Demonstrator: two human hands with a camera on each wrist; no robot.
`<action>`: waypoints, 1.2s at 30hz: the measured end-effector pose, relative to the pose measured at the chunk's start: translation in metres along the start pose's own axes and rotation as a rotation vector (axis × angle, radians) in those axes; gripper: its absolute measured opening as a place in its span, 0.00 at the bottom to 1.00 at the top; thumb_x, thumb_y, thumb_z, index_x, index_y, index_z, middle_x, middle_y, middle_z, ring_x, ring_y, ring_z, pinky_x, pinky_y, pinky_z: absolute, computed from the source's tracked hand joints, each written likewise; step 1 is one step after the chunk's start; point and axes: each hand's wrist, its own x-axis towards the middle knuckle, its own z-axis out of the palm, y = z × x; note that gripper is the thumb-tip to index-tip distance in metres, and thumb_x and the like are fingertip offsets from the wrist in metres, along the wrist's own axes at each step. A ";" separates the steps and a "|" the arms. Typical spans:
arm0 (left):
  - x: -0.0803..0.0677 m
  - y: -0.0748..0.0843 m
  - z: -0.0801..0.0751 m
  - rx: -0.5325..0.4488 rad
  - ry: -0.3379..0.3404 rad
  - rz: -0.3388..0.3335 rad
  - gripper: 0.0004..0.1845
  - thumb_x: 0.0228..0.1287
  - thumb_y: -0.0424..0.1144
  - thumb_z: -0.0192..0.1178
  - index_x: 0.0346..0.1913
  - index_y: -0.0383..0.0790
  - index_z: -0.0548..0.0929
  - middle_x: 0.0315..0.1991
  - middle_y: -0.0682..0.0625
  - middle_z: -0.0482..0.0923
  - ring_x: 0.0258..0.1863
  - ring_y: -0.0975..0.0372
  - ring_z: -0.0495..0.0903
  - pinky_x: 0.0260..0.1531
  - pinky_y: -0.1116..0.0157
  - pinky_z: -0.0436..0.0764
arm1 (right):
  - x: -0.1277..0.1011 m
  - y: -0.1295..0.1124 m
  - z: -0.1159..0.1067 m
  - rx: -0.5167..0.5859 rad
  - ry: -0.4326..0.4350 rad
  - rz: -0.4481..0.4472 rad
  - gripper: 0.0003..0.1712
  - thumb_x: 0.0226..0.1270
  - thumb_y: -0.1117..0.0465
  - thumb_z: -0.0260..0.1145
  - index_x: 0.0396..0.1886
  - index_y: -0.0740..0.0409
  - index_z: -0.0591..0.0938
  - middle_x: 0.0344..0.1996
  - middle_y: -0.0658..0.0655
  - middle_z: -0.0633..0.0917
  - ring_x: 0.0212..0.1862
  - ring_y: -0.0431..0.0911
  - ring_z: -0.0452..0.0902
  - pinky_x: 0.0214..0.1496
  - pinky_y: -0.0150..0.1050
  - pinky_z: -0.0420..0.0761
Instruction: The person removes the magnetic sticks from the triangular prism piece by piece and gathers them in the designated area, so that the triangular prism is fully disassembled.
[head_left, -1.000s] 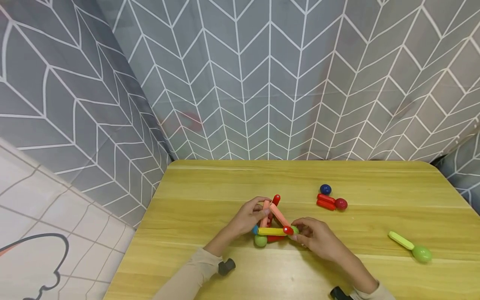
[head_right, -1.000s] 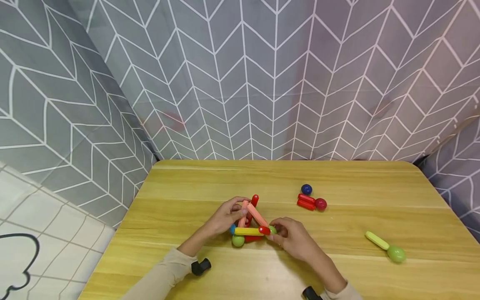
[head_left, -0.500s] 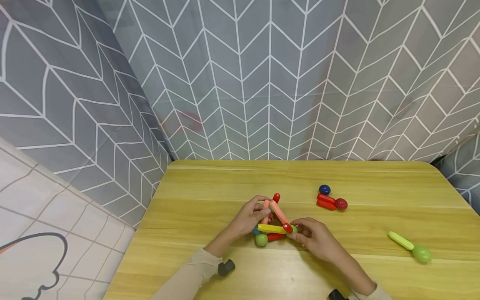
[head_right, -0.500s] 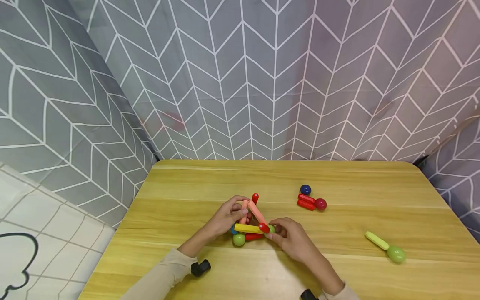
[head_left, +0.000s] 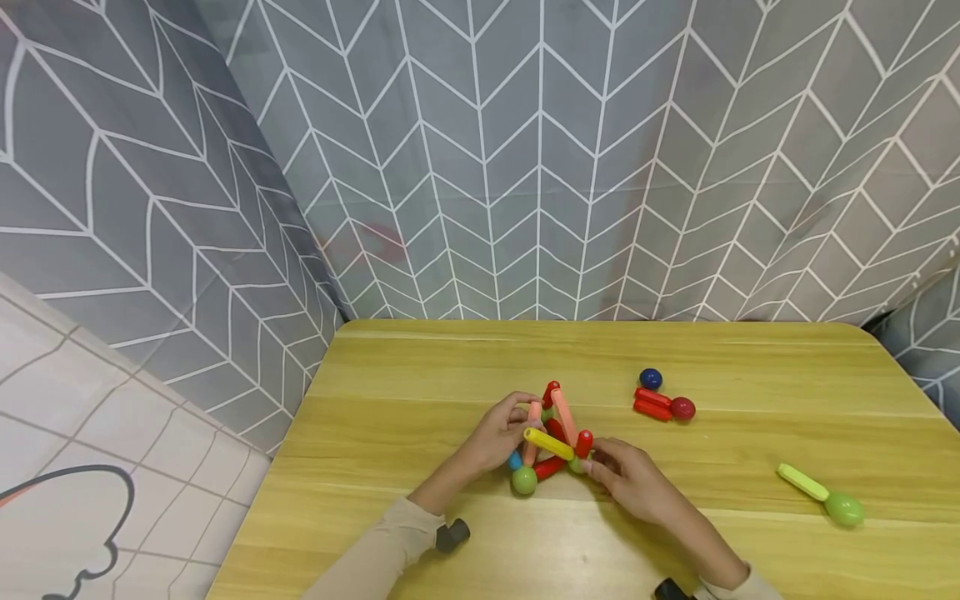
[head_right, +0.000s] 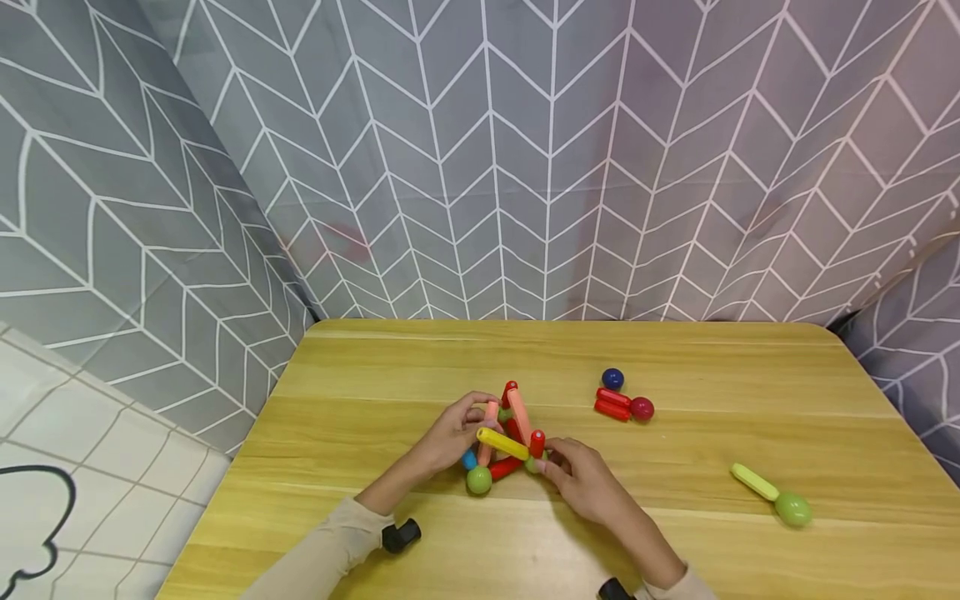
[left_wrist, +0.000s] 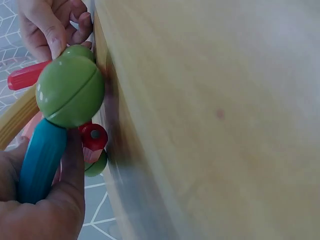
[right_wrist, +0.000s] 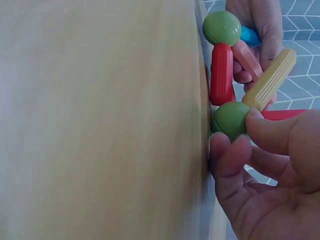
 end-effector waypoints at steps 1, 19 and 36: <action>0.000 0.000 -0.001 0.005 -0.013 -0.005 0.18 0.75 0.37 0.55 0.65 0.39 0.73 0.47 0.38 0.84 0.38 0.62 0.81 0.41 0.73 0.79 | 0.000 0.000 0.000 -0.006 0.005 -0.001 0.10 0.75 0.58 0.61 0.45 0.60 0.82 0.26 0.52 0.78 0.27 0.34 0.70 0.28 0.30 0.74; -0.004 0.002 -0.002 -0.042 -0.076 0.043 0.20 0.74 0.37 0.56 0.66 0.41 0.71 0.49 0.37 0.83 0.41 0.61 0.82 0.45 0.72 0.81 | 0.000 -0.001 0.002 -0.008 0.012 0.022 0.13 0.77 0.56 0.58 0.48 0.60 0.82 0.24 0.52 0.78 0.25 0.34 0.69 0.26 0.30 0.72; -0.003 0.000 -0.001 -0.013 -0.087 0.041 0.21 0.74 0.36 0.56 0.67 0.40 0.70 0.46 0.38 0.84 0.41 0.61 0.85 0.47 0.69 0.83 | 0.000 -0.006 0.005 -0.024 0.054 0.038 0.20 0.72 0.59 0.65 0.59 0.65 0.79 0.29 0.52 0.81 0.26 0.34 0.70 0.27 0.29 0.73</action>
